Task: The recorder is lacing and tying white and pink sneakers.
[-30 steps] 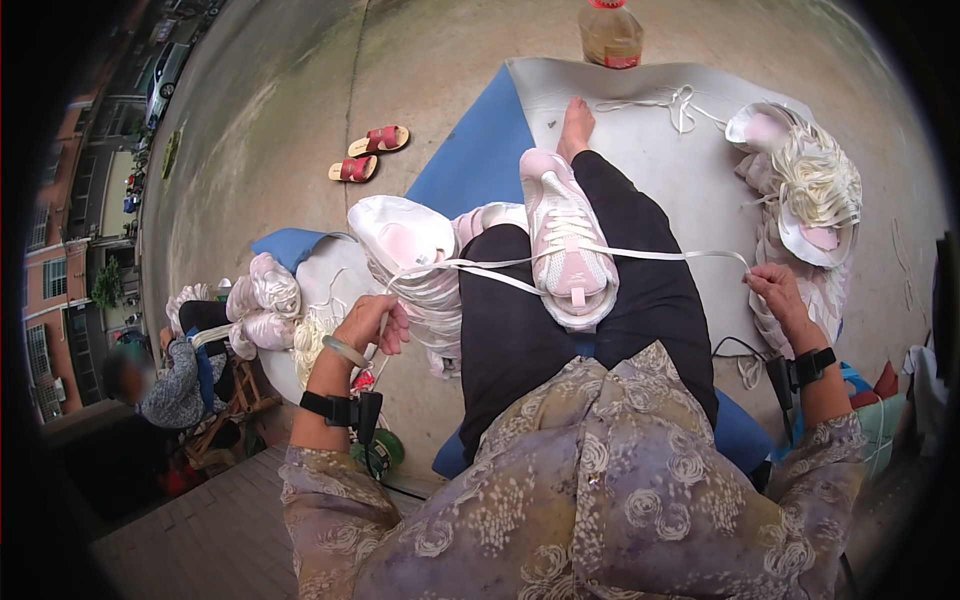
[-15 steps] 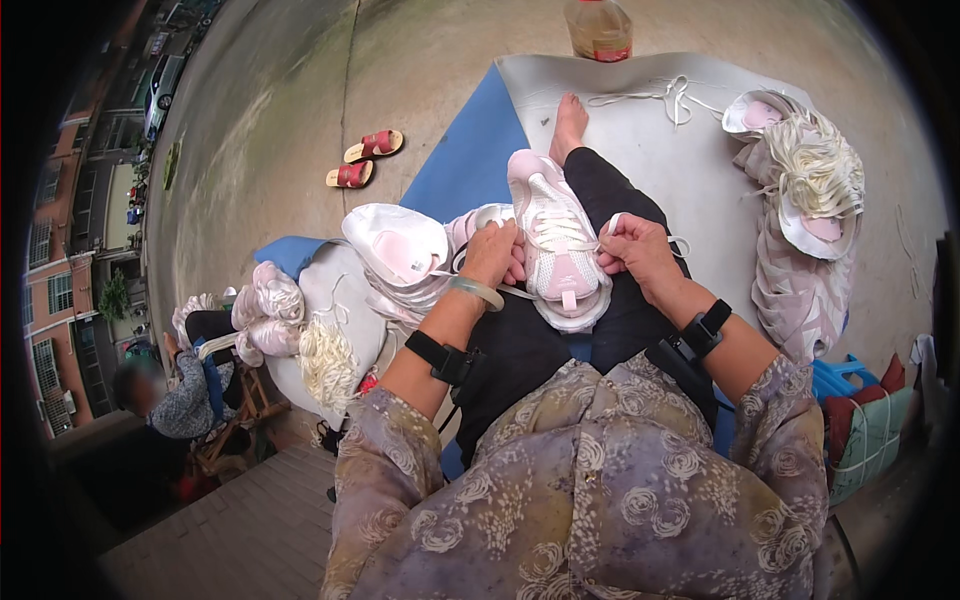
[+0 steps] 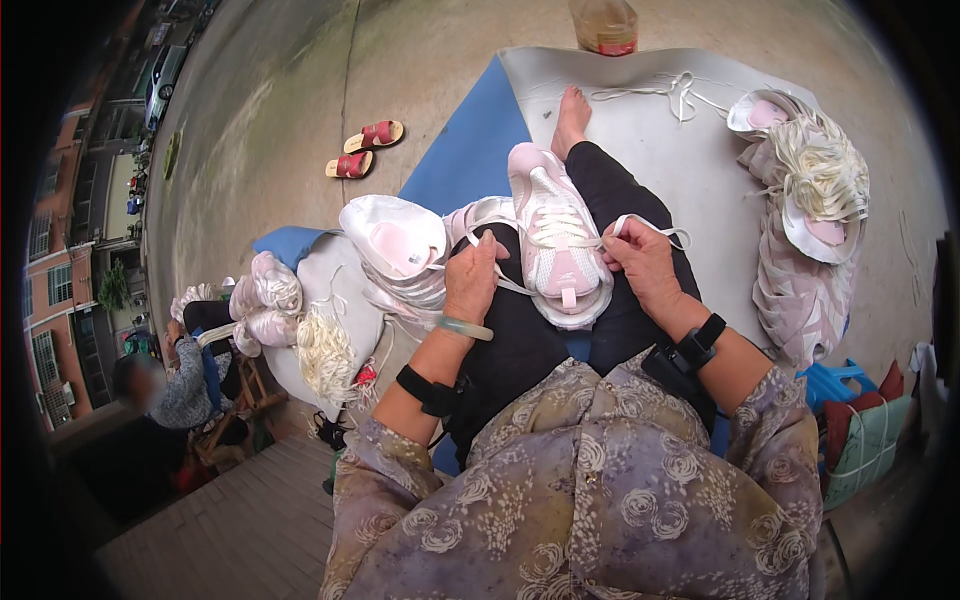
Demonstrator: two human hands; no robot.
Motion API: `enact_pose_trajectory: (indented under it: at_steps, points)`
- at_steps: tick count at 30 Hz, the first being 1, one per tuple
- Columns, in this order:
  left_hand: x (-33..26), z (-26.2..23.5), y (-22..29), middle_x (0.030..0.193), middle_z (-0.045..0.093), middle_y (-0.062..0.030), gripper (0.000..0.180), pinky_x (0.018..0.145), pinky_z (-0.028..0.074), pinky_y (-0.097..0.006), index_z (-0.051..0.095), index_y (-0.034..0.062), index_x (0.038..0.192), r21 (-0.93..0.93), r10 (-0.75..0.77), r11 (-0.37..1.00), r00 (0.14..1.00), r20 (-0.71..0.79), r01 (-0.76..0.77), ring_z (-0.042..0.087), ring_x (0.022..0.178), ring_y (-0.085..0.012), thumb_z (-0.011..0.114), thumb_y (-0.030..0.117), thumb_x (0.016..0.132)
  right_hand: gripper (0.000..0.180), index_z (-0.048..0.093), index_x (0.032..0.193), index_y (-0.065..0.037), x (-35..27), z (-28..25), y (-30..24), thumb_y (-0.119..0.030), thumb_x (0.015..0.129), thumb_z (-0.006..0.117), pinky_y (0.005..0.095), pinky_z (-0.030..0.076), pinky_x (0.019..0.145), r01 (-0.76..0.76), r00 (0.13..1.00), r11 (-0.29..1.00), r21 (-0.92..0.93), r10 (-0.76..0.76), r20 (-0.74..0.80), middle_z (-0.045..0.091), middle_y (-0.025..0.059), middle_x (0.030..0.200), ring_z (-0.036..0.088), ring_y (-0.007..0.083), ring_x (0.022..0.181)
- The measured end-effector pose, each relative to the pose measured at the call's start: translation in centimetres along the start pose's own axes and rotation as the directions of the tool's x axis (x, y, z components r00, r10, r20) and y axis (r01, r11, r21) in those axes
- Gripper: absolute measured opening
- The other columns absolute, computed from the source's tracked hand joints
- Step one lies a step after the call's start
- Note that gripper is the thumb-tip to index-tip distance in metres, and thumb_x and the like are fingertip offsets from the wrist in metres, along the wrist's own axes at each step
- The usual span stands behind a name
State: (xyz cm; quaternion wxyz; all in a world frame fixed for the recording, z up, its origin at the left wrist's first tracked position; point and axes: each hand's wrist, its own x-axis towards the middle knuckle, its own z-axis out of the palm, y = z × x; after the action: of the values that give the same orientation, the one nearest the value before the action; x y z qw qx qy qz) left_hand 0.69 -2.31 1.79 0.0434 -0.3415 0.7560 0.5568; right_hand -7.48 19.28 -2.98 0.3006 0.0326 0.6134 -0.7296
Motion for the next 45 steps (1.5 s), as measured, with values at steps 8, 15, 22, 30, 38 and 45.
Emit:
enact_pose_trajectory:
  at_steps: [8, 15, 22, 30, 38, 45]
  points:
    - [-0.7, 0.5, 0.5, 0.054, 0.047, 0.0007, 0.035, 0.036, 0.034, -0.019, 0.056, 0.0044, 0.081, -0.387, -0.096, 0.912, 0.987, 0.131, 0.14, 0.042, 0.04, -0.0059, 0.05, 0.038, 0.09, 0.004, 0.058, 0.078, -0.002, 0.0, 0.2, 1.0, -0.005, 0.08, 0.06, 0.0193, 0.04, 0.052, 0.092, 0.996, 0.996, -0.016, -0.092, 0.007, 0.054, -0.001, 0.066, 0.048, 0.005, 0.057]
    - [-0.4, 0.7, -0.2, 0.06, 0.056, -0.0012, 0.018, 0.037, 0.04, -0.018, 0.055, 0.0063, 0.084, -0.441, -0.102, 0.882, 0.98, 0.17, 0.168, 0.053, 0.044, -0.0081, 0.061, 0.023, 0.084, 0.007, 0.055, 0.074, -0.001, -0.1, 0.8, 0.3, -0.005, 0.073, 0.061, 0.0296, 0.039, 0.054, 0.419, 0.9, 0.75, -0.512, -0.417, 0.126, 0.049, 0.0089, 0.067, 0.05, 0.0211, 0.059]
    - [0.0, 1.1, -0.6, 0.061, 0.056, -0.0006, 0.013, 0.037, 0.038, -0.017, 0.054, 0.0066, 0.084, -0.417, -0.022, 0.901, 0.972, 0.233, 0.12, 0.051, 0.044, -0.0064, 0.063, 0.017, 0.082, 0.011, 0.053, 0.072, 0.0, 0.5, 0.2, 0.9, -0.009, 0.074, 0.06, 0.0296, 0.039, 0.053, 0.35, 0.935, 0.792, -0.501, -0.327, 0.137, 0.049, 0.0087, 0.065, 0.048, 0.0192, 0.056]
    - [1.1, 2.1, -1.0, 0.059, 0.054, 0.0009, 0.01, 0.035, 0.037, -0.017, 0.052, 0.0072, 0.08, -0.362, -0.012, 0.932, 1.0, 0.025, 0.02, 0.049, 0.041, -0.0053, 0.062, 0.011, 0.081, 0.011, 0.052, 0.075, 0.0, 0.2, 0.5, 0.6, -0.008, 0.075, 0.06, 0.0275, 0.04, 0.054, 0.354, 0.932, 0.773, -0.527, -0.336, 0.134, 0.049, 0.0078, 0.065, 0.048, 0.0162, 0.056]
    - [1.2, 2.4, -0.8, 0.055, 0.052, 0.0, 0.011, 0.033, 0.034, -0.019, 0.05, 0.0065, 0.075, -0.396, 0.027, 0.918, 1.0, -0.003, -0.026, 0.047, 0.039, -0.0052, 0.061, 0.006, 0.078, 0.011, 0.052, 0.076, -0.001, 0.3, 0.4, 0.8, -0.009, 0.076, 0.06, 0.0275, 0.04, 0.053, 0.319, 0.945, 0.793, -0.518, -0.305, 0.116, 0.048, 0.0069, 0.063, 0.047, 0.0146, 0.055]
    - [1.2, 2.6, -0.7, 0.054, 0.052, 0.0015, 0.012, 0.035, 0.034, -0.02, 0.05, 0.0051, 0.075, -0.367, 0.05, 0.929, 0.999, 0.016, -0.041, 0.048, 0.042, -0.0046, 0.062, 0.005, 0.076, 0.013, 0.052, 0.075, -0.001, 0.3, 0.4, 0.9, -0.01, 0.075, 0.061, 0.0293, 0.041, 0.054, 0.317, 0.945, 0.778, -0.542, -0.307, 0.113, 0.05, 0.0085, 0.064, 0.05, 0.0179, 0.056]
